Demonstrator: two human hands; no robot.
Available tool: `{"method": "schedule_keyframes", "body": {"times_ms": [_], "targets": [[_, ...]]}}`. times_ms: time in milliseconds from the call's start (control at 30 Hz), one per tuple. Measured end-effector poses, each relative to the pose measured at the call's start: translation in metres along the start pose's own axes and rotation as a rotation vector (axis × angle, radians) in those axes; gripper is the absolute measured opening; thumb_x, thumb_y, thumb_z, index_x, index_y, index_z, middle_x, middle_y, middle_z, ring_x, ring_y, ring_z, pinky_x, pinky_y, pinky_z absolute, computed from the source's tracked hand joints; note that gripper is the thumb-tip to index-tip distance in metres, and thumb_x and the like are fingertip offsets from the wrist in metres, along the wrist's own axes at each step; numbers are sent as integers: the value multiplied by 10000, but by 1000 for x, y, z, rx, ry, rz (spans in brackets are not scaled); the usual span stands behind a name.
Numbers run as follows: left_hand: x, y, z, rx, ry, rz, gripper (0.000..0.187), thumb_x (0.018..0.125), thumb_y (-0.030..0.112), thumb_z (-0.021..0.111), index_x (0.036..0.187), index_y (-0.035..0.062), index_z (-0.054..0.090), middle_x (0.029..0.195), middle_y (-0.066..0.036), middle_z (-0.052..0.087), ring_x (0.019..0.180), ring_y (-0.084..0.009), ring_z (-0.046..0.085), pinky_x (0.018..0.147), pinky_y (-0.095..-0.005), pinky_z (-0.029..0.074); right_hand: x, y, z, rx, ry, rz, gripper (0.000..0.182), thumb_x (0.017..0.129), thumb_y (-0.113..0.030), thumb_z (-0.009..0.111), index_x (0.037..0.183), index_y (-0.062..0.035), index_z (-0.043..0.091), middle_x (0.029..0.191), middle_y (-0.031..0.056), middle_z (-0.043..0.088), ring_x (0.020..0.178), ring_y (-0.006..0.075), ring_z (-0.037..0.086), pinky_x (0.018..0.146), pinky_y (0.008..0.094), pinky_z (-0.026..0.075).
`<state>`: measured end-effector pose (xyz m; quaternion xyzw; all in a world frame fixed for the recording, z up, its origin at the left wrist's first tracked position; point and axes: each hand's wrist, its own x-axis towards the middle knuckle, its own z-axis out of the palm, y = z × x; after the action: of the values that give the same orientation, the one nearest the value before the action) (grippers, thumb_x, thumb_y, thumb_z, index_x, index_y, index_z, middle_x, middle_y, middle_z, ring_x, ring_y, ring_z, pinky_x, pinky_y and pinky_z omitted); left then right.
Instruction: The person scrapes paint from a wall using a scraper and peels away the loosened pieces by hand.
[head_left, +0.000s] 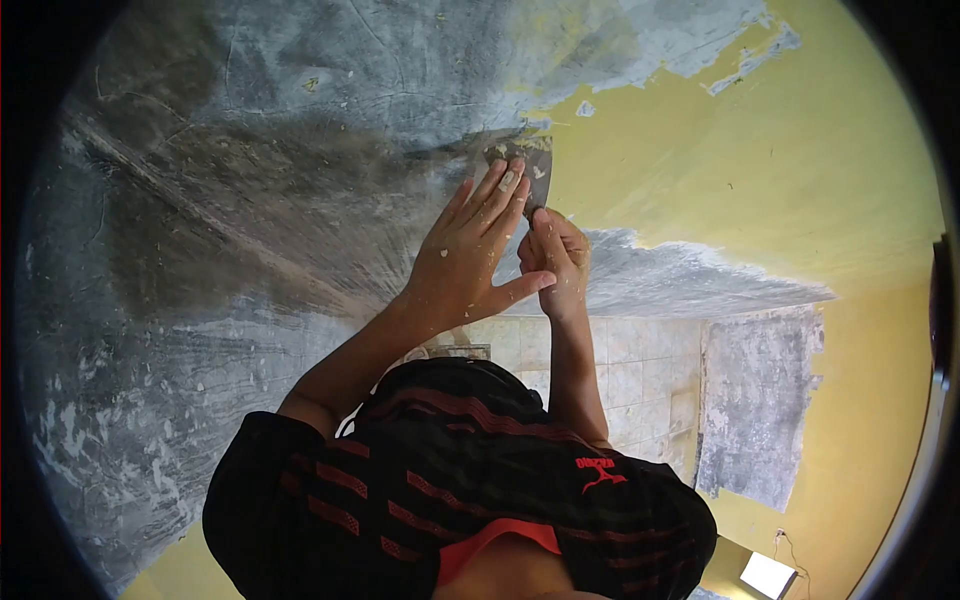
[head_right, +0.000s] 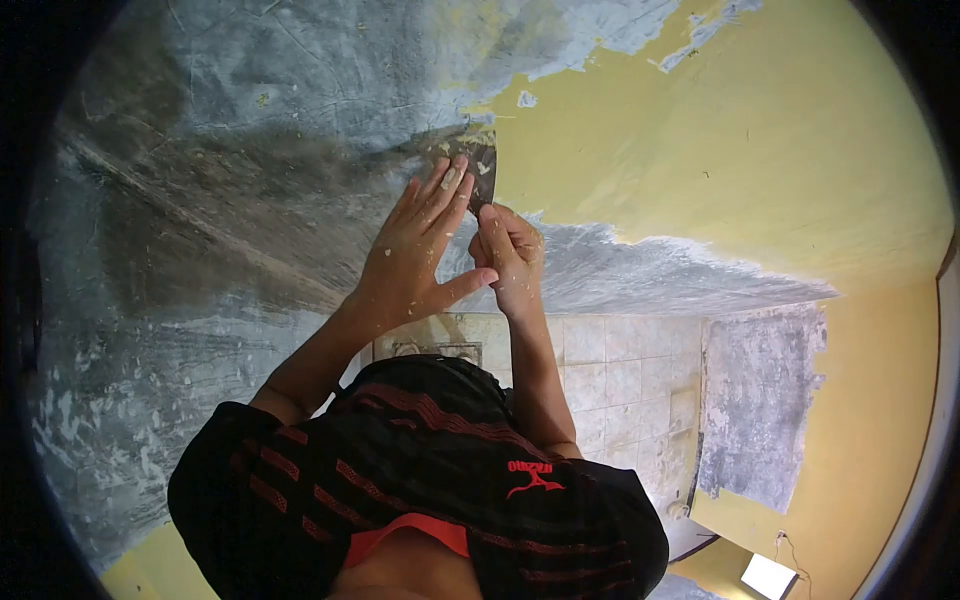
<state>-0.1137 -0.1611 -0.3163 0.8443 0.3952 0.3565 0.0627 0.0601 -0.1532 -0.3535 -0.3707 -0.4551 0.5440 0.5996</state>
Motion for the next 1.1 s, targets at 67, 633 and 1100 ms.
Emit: {"method": "schedule_keyframes", "body": {"times_ms": [67, 633, 1100], "targets": [[10, 0, -4, 32, -8, 17, 1053, 970, 704, 672, 1642, -61, 405, 1752, -224, 349, 1652, -385, 280, 1325, -575, 242, 5, 3, 5, 79, 3, -21, 350, 1133, -236, 622, 810, -119, 555, 608, -71, 389, 523, 58, 370, 444, 258, 256], [52, -16, -27, 269, -107, 248, 1011, 971, 758, 612, 1580, -44, 523, 1665, -174, 511, 1601, -298, 408, 1309, -492, 321, 22, 13, 23, 322, 118, -24, 305, 1134, -213, 627, 885, -40, 659, 635, -63, 446, 528, 54, 365, 473, 258, 299], [69, -7, -52, 250, -97, 302, 1053, 933, 785, 641, 1532, -77, 559, 1624, -185, 555, 1563, -300, 467, 1280, -478, 384, 23, -7, 26, 402, -9, 17, 287, 1139, -249, 611, 947, -42, 664, 616, -68, 435, 511, 50, 341, 482, 252, 278]]}}
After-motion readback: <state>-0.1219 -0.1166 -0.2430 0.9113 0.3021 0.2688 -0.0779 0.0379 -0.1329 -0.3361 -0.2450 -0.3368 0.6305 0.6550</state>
